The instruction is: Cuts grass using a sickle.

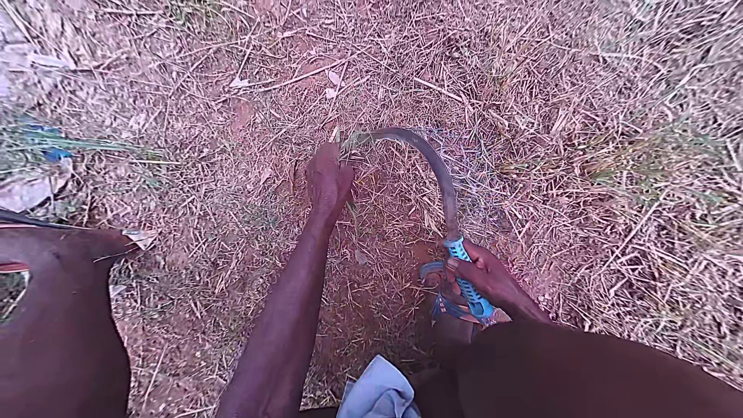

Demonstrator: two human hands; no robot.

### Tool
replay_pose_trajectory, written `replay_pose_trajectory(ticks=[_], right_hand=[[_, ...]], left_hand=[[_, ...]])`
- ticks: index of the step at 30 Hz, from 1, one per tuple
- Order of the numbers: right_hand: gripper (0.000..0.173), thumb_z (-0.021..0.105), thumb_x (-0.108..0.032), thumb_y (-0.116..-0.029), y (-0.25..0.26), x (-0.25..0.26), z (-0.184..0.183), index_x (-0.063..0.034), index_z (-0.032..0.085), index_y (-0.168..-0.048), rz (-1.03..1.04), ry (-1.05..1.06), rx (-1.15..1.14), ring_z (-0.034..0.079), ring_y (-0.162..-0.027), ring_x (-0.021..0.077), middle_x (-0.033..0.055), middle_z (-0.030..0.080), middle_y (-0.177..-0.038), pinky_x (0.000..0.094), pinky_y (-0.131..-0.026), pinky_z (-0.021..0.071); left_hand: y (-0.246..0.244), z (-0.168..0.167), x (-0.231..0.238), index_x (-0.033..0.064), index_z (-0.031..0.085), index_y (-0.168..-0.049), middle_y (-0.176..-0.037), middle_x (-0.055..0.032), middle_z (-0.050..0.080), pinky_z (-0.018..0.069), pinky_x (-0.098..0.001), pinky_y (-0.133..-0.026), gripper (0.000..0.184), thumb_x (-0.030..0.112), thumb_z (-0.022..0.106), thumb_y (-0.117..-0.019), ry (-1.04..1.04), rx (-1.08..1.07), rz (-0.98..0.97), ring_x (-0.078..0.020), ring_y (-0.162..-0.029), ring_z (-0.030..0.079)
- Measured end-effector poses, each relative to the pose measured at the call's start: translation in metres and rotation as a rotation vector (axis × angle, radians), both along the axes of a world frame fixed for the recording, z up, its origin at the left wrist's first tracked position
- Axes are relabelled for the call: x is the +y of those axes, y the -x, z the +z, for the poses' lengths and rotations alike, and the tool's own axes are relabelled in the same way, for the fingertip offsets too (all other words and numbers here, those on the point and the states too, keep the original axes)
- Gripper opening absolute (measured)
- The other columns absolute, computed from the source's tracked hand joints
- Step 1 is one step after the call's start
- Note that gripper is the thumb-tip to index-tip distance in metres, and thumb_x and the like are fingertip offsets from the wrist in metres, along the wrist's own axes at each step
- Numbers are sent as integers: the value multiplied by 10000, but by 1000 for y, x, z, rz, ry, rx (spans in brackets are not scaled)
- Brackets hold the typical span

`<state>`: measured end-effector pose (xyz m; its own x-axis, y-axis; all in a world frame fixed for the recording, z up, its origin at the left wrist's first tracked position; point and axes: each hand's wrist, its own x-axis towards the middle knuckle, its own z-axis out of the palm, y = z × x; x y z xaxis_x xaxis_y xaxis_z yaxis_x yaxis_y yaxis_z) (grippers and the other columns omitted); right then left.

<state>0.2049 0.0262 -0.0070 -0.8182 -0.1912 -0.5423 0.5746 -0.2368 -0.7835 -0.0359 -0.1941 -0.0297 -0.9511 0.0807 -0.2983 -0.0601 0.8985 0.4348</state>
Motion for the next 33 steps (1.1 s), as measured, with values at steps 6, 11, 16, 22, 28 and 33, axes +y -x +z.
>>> replay_pose_trajectory(ticks=[6,11,16,22,28,33], right_hand=[[287,475,-222,-1027,24,-7,-7,-52,549,-1246,83,99,-131,614,-528,76,-37,612,-688,237,-524,568],[293,462,-223,-1017,24,-3,-6,-58,569,-1234,39,138,-146,612,-522,67,-45,611,-675,227,-519,564],[288,433,-203,-1019,21,-6,-7,-68,569,-1235,16,192,-147,614,-522,67,-44,623,-688,223,-512,561],[324,366,-229,-1063,54,-6,-10,-62,574,-1246,179,276,-284,606,-488,63,-12,605,-626,197,-486,547],[310,396,-253,-1088,57,-23,-1,-52,555,-1262,200,229,-310,603,-489,74,-5,597,-630,210,-488,545],[238,454,-247,-1031,-29,14,-9,-118,574,-1191,162,172,-237,610,-524,59,-61,622,-673,225,-512,552]], left_hand=[[0,1,-2,-73,645,-1176,-1166,-275,667,488,-618,-969,293,153,506,-1052,57,40,-94,-440,-1119,654],[8,11,-2,-66,640,-1200,-1195,-278,657,471,-630,-982,273,92,528,-1008,101,-8,-170,-446,-1151,638],[3,8,-8,-61,642,-1223,-1177,-287,671,479,-648,-962,279,51,549,-984,78,-5,-182,-459,-1130,650],[9,16,-5,-46,657,-1207,-1132,-288,688,493,-674,-889,268,70,524,-1005,177,26,-295,-486,-1075,668],[32,20,-4,-17,661,-1162,-1093,-298,684,478,-702,-876,229,103,526,-1022,236,-82,-291,-501,-1078,656],[8,12,-21,-59,640,-1203,-1120,-326,667,472,-700,-916,248,53,518,-1019,210,-119,-289,-523,-1098,640]])
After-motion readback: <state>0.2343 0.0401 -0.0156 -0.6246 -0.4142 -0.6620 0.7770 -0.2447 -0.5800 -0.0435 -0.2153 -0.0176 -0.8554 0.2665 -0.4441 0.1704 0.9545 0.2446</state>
